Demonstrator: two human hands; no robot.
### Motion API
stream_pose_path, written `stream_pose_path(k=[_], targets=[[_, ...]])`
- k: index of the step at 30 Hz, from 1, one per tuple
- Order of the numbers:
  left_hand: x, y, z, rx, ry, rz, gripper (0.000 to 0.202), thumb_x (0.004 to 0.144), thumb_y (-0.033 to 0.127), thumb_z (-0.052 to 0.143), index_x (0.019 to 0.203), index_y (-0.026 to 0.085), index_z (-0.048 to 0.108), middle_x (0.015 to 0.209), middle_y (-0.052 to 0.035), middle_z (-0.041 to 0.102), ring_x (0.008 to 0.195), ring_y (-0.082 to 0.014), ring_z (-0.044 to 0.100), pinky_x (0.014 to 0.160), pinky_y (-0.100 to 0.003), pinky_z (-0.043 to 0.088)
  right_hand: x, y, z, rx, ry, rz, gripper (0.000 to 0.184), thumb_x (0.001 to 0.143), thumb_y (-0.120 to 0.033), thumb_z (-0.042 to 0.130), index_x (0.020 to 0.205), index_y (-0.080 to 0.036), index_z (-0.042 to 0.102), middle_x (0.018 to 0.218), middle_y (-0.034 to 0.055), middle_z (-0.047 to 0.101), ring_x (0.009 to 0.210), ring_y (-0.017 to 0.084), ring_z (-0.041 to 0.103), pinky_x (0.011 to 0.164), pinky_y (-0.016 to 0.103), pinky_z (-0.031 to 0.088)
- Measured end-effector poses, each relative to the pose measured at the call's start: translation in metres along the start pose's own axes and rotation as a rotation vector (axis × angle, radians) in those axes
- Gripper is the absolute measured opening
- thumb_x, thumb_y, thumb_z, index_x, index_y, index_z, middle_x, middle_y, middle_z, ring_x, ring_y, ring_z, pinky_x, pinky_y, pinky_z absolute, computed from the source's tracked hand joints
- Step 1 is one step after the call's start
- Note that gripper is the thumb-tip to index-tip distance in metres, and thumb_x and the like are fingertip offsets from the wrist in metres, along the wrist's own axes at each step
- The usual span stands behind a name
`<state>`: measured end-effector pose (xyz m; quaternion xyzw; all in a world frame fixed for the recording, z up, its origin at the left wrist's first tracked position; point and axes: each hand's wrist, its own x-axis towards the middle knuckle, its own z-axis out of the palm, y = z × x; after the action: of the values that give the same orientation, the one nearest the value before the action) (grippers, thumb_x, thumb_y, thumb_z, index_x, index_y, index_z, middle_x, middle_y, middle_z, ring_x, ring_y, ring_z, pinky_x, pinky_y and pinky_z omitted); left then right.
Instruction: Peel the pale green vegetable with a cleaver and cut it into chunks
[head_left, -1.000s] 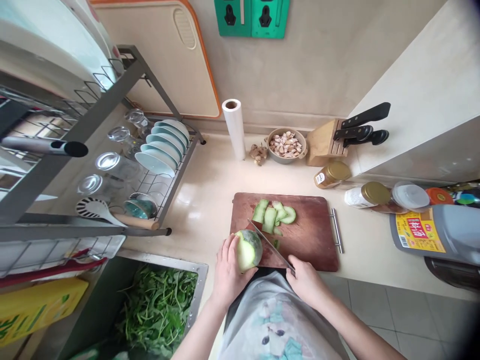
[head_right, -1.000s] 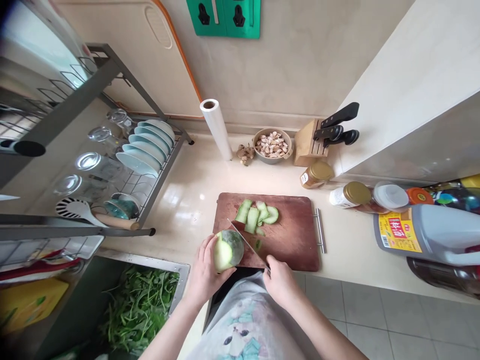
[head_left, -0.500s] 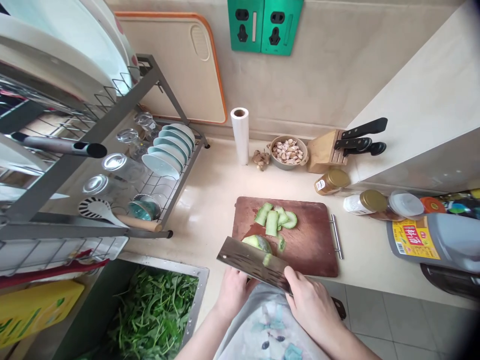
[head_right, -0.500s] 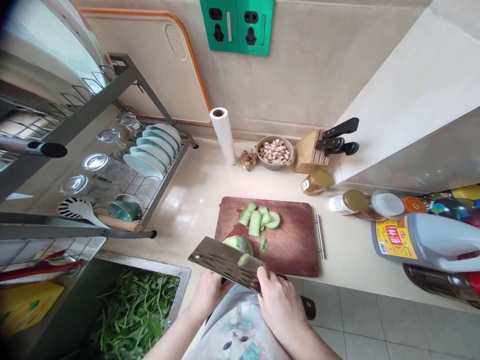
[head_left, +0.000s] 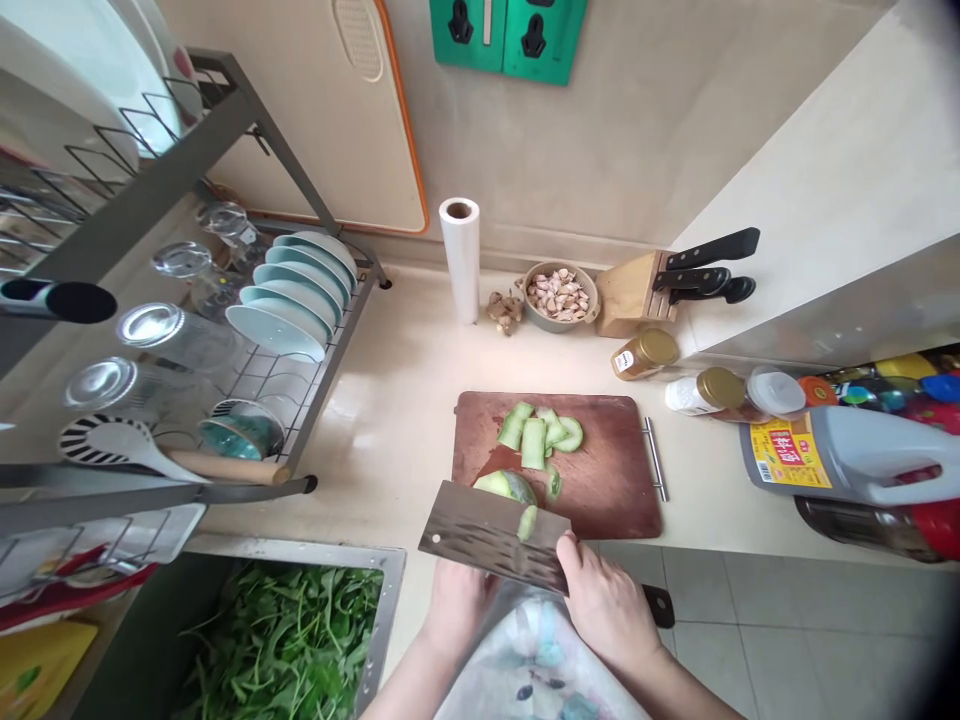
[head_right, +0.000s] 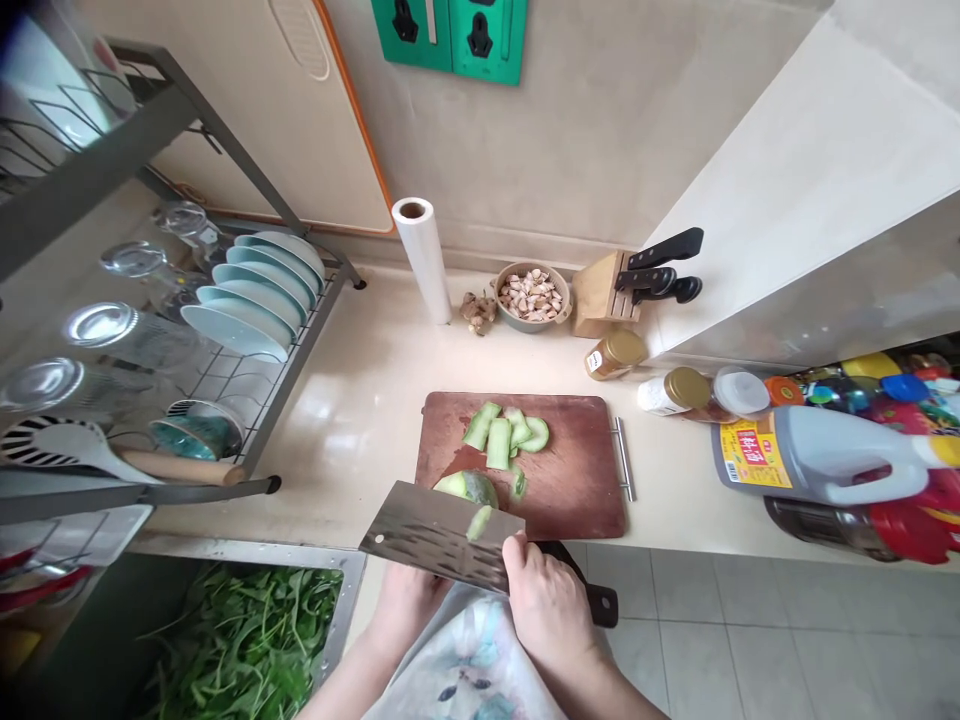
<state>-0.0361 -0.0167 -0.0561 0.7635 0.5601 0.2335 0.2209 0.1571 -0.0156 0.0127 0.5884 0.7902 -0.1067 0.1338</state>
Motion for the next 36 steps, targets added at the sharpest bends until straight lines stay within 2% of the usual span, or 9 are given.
stream_pose_path(k=[4, 12, 18, 21, 27, 32, 36], targets=[[-0.001, -0.003, 0.002, 0.070, -0.020, 0.041, 0.015, 0.079, 0.021, 0.047, 0.082, 0.025, 0.061, 0.084, -0.0056, 0.070, 0.080, -0.0249, 0.065, 0.069, -0.042, 0.056, 0.003, -0.001, -0.005, 0.002, -0.037, 0.020, 0.029, 0.080, -0.003, 0.046, 0.106, -0.016, 0.050, 0.078, 0.0040, 0.067, 0.066, 0.017, 0.065, 0.056, 0.027, 0.040], [0.001, -0.002, 0.000, 0.064, 0.036, 0.075, 0.020, 0.078, 0.020, 0.051, 0.095, 0.024, 0.061, 0.092, -0.0052, 0.069, 0.085, -0.0247, 0.065, 0.072, -0.041, 0.055, 0.012, -0.002, -0.009, 0.005, -0.060, 0.025, 0.028, 0.081, -0.003, 0.046, 0.105, -0.016, 0.049, 0.079, 0.0043, 0.067, 0.067, 0.016, 0.065, 0.057, 0.025, 0.038], [0.006, 0.004, -0.007, 0.139, 0.068, 0.056, 0.017, 0.080, 0.030, 0.058, 0.093, 0.021, 0.063, 0.089, -0.0070, 0.067, 0.083, -0.0233, 0.063, 0.073, -0.038, 0.053, 0.026, 0.001, -0.022, 0.080, -0.095, 0.007, 0.020, 0.080, -0.003, 0.047, 0.093, -0.019, 0.048, 0.076, 0.0021, 0.067, 0.068, 0.016, 0.066, 0.054, 0.025, 0.037], [0.009, 0.010, -0.010, 0.190, 0.093, 0.058, 0.019, 0.079, 0.034, 0.059, 0.092, 0.021, 0.063, 0.092, -0.0080, 0.066, 0.088, -0.0246, 0.061, 0.073, -0.038, 0.052, 0.030, 0.007, -0.031, 0.121, -0.138, -0.011, 0.021, 0.077, -0.003, 0.050, 0.090, -0.019, 0.047, 0.074, 0.0014, 0.068, 0.068, 0.018, 0.067, 0.053, 0.026, 0.036], [0.013, 0.024, -0.013, 0.283, 0.011, -0.012, 0.009, 0.075, 0.024, 0.064, 0.084, 0.022, 0.062, 0.089, -0.0056, 0.063, 0.086, -0.0242, 0.059, 0.072, -0.036, 0.052, 0.034, 0.010, -0.035, 0.128, -0.196, -0.027, 0.022, 0.079, -0.004, 0.051, 0.096, -0.018, 0.047, 0.075, 0.0024, 0.069, 0.067, 0.020, 0.067, 0.051, 0.026, 0.037], [0.015, 0.029, -0.015, 0.271, -0.048, -0.097, 0.036, 0.072, 0.021, 0.067, 0.107, 0.021, 0.057, 0.107, -0.0092, 0.057, 0.105, -0.0277, 0.053, 0.079, -0.036, 0.052, 0.045, 0.009, -0.035, 0.142, -0.197, -0.044, 0.022, 0.080, -0.005, 0.049, 0.098, -0.018, 0.048, 0.076, 0.0033, 0.069, 0.068, 0.021, 0.068, 0.051, 0.026, 0.038], [0.019, 0.034, -0.015, 0.258, -0.071, -0.157, 0.038, 0.073, 0.018, 0.064, 0.110, 0.023, 0.056, 0.116, -0.0093, 0.052, 0.113, -0.0288, 0.047, 0.079, -0.036, 0.053, 0.048, 0.017, -0.039, 0.169, -0.234, -0.079, 0.024, 0.078, -0.004, 0.050, 0.098, -0.018, 0.049, 0.073, 0.0043, 0.069, 0.066, 0.022, 0.068, 0.050, 0.026, 0.038]])
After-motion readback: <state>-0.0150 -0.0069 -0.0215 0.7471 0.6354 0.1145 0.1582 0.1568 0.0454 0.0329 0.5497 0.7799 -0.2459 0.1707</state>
